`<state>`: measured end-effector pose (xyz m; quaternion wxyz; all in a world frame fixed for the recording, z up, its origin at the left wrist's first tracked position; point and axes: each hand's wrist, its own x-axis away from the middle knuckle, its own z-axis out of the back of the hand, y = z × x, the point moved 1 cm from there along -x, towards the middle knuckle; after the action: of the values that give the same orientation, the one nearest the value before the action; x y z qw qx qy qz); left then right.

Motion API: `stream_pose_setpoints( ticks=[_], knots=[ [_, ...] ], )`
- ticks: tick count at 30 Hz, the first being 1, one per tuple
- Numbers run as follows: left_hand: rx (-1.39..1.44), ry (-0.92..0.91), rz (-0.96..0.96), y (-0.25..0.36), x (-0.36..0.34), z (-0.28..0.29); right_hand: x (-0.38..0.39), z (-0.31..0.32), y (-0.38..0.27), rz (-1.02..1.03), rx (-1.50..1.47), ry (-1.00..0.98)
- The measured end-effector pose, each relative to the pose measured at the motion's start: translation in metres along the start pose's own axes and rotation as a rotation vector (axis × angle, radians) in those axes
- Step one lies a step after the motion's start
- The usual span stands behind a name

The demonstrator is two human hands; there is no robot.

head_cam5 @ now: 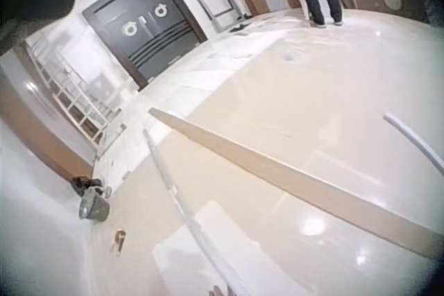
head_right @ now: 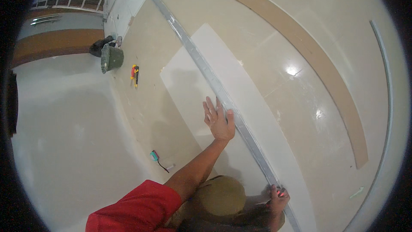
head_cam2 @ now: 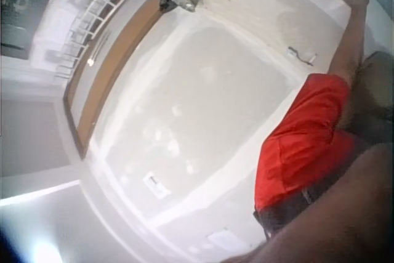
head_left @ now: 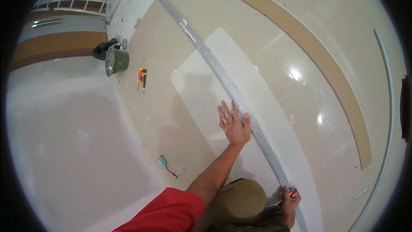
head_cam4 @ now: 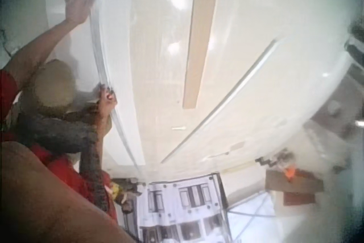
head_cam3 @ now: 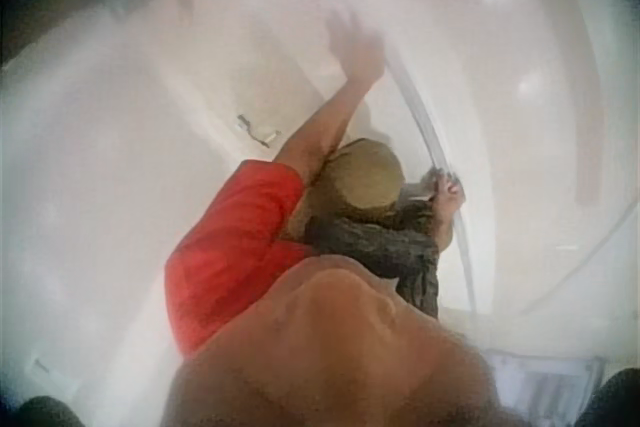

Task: The person measures a sheet of drywall with a tape measure, marks it with a pencil, and then cuts it along a metal straightedge using a utility knife.

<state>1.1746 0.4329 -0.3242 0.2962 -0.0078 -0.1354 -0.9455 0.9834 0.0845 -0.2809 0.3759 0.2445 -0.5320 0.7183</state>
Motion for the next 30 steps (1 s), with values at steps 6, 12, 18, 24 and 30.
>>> stream_pose_setpoints(
  ticks=[6, 12, 18, 24, 30],
  knots=[
    [-0.008, 0.053, -0.061, -0.005, 0.001, -0.002, 0.001, -0.002, 0.004, 0.018, 0.004, 0.039],
    [-0.006, 0.037, -0.051, -0.002, 0.005, -0.005, 0.007, -0.006, 0.013, 0.072, 0.078, 0.141],
    [0.000, 0.019, -0.038, -0.002, 0.005, 0.000, 0.027, -0.028, -0.027, 0.281, 0.406, 0.235],
    [-0.004, 0.018, -0.033, -0.005, 0.006, -0.003, 0.026, -0.060, -0.083, 0.536, 0.530, 0.182],
    [-0.030, 0.018, -0.031, -0.006, 0.006, -0.007, -0.031, -0.054, -0.102, 0.609, 0.697, 0.169]
  ],
)
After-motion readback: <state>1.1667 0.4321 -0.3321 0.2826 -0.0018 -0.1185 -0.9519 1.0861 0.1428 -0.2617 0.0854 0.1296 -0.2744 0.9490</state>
